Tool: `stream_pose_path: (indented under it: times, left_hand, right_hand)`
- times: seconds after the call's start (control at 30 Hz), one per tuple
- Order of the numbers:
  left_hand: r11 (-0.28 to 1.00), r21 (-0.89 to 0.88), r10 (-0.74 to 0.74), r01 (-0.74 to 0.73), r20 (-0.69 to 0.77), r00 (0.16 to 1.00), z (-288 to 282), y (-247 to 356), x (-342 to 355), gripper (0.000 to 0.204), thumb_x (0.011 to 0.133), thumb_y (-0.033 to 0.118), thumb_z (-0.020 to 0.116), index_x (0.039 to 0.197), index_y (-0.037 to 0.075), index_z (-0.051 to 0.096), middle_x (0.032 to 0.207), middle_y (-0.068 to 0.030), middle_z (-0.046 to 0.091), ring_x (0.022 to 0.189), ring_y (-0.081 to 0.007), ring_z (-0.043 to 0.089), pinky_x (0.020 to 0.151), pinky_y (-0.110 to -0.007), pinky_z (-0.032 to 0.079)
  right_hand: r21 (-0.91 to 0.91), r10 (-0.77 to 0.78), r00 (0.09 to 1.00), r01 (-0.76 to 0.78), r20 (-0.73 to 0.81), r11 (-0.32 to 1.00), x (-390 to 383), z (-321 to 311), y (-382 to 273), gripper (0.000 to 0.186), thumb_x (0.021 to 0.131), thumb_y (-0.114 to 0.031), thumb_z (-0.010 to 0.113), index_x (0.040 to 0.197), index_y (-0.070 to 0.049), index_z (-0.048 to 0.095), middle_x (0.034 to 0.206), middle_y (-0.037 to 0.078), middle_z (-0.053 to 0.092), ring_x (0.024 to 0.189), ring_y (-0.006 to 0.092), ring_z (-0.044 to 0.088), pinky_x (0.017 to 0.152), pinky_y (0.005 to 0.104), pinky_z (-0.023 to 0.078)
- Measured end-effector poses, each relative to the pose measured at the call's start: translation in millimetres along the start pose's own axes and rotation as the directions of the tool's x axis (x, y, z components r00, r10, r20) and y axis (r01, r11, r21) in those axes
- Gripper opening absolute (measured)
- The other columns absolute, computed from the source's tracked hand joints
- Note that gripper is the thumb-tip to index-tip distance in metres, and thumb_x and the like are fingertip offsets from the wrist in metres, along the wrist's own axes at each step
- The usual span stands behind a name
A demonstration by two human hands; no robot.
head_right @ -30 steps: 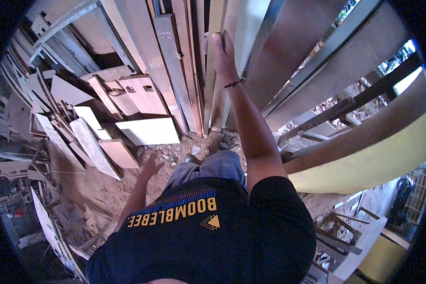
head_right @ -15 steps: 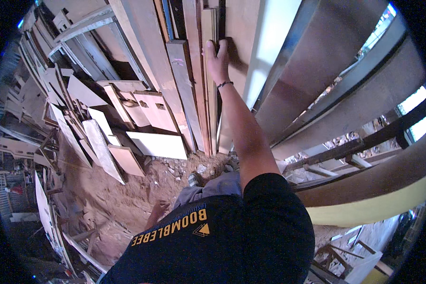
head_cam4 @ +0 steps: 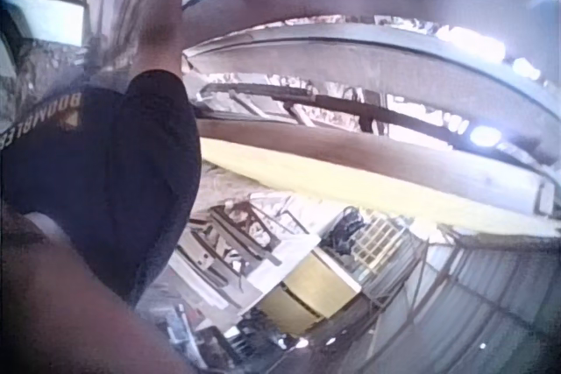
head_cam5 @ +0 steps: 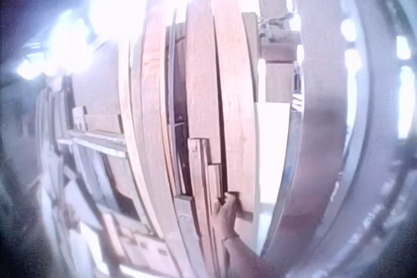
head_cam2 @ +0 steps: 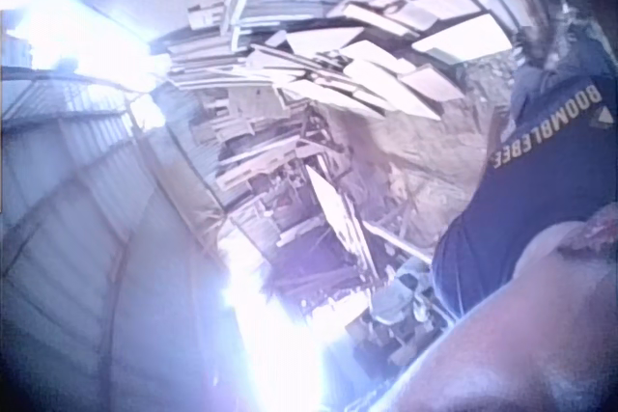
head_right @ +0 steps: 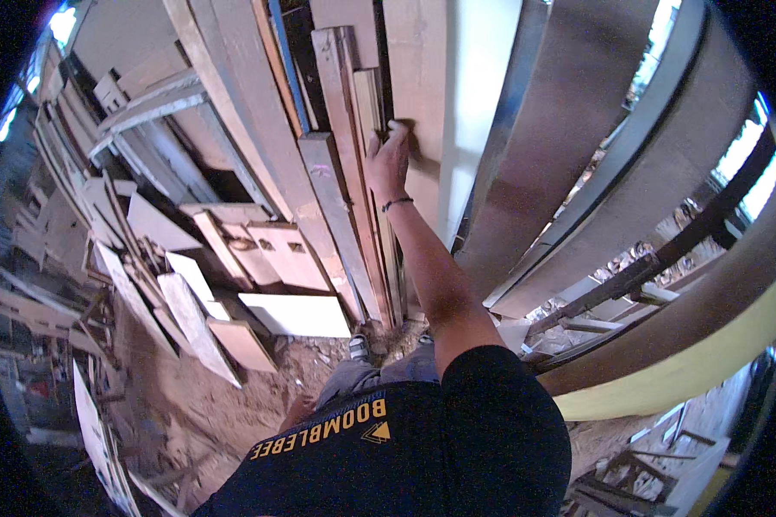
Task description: The person picks up various pieces of wood and plywood from the floor and tables and places them into vertical storage slots.
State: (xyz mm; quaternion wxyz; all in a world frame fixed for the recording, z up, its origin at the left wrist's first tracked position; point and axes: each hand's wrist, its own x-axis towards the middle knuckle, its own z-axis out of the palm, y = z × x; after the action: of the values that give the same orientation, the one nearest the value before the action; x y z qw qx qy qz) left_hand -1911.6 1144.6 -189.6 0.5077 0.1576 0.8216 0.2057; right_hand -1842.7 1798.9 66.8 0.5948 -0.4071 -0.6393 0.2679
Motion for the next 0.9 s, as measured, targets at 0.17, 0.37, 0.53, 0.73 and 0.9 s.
stream_pose_path:
  times: [0.17,0.37,0.53,0.73,0.9]
  left_hand:
    - [0.968,0.226,0.073,-0.105,0.143,0.987,-48.0,-35.5,90.4,0.051,0.086,0.032,0.074,0.118,0.000,0.050,0.104,-0.0193,0.067,0.089,-0.0234,0.068,0.072,-0.035,0.054]
    - [0.721,0.449,0.436,-0.528,0.298,0.849,-121.6,17.1,269.9,0.050,0.085,0.031,0.076,0.114,-0.001,0.051,0.097,-0.0181,0.069,0.087,-0.0235,0.069,0.072,-0.035,0.055]
    - [0.809,0.109,0.471,-0.578,0.469,0.747,-79.3,152.7,280.3,0.044,0.086,0.015,0.075,0.115,0.001,0.046,0.086,-0.0133,0.068,0.074,-0.0177,0.067,0.061,-0.031,0.052]
    - [0.722,0.068,0.329,-0.689,0.842,0.428,-46.8,212.3,318.8,0.040,0.086,0.011,0.072,0.120,-0.001,0.054,0.091,-0.0159,0.071,0.078,-0.0222,0.071,0.066,-0.032,0.057]
    - [0.242,0.377,-0.001,-0.894,0.922,0.388,50.3,234.9,194.0,0.036,0.089,0.035,0.067,0.100,0.002,0.073,0.082,-0.0099,0.073,0.073,-0.0190,0.070,0.065,-0.035,0.053]
  right_hand:
    - [-0.292,-0.149,0.972,0.198,0.181,0.936,-60.1,-56.0,33.8,0.034,0.094,-0.021,0.059,0.118,0.001,0.049,0.107,0.026,0.055,0.099,0.0434,0.055,0.085,0.0482,0.047]
    - [-0.370,-0.004,0.925,0.156,0.381,0.916,-254.2,-140.8,74.9,0.034,0.091,-0.012,0.056,0.124,-0.005,0.053,0.091,0.024,0.065,0.083,0.0413,0.064,0.071,0.0499,0.052]
    - [-0.605,0.571,0.735,-0.279,0.366,0.746,-418.8,-203.8,31.8,0.024,0.091,-0.020,0.061,0.111,-0.008,0.064,0.080,0.014,0.069,0.074,0.0311,0.068,0.066,0.0418,0.053]
    - [-0.459,0.812,0.531,-0.675,0.242,0.578,-471.1,-184.1,-61.3,0.023,0.094,-0.025,0.059,0.096,-0.004,0.067,0.076,0.012,0.069,0.068,0.0231,0.069,0.065,0.0378,0.053]
    - [-0.541,0.899,0.430,-0.778,-0.087,0.320,-639.3,-251.5,-61.6,0.036,0.095,-0.039,0.055,0.092,-0.007,0.070,0.075,0.011,0.071,0.070,0.0229,0.070,0.070,0.0380,0.055]
